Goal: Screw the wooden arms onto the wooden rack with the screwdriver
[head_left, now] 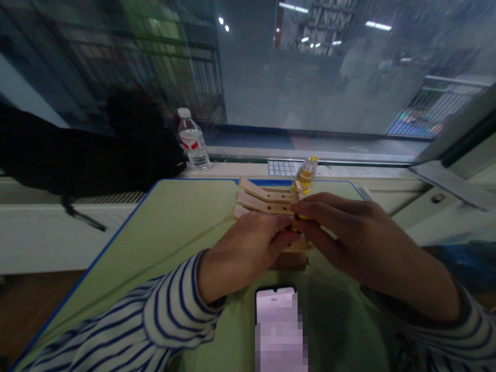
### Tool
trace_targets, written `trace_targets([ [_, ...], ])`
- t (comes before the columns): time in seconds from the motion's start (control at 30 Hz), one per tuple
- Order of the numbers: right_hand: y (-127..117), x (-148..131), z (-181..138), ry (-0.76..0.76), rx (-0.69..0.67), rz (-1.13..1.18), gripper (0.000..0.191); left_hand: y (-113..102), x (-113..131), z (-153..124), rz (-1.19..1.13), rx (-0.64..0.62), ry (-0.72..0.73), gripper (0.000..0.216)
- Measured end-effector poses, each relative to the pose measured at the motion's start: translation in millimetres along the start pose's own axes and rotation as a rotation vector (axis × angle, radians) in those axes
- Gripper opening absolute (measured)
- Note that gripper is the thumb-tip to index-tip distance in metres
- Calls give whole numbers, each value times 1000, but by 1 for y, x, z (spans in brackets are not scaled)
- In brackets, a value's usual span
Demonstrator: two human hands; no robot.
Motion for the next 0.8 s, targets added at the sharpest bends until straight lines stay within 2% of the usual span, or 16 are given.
trace_targets([
  [0.37, 5, 3, 2, 37, -8, -20, 22, 2, 2, 1, 8, -56, 19, 22],
  [0.6, 5, 5, 2, 52, -15, -6, 23, 0, 4, 0, 57, -37, 14, 22],
  [0.8, 7, 2, 3, 42, -12, -6, 25, -3, 2, 0, 73, 4, -65, 16],
])
Point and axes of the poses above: each hand's wrist, its own z-axis towards the middle knuckle, its own y-axis out of the palm, x = y × z, the point moved 5 cm from there along z, towards the middle knuckle, and after that the axes turned 2 degrees about z, right-handed, at the moved point
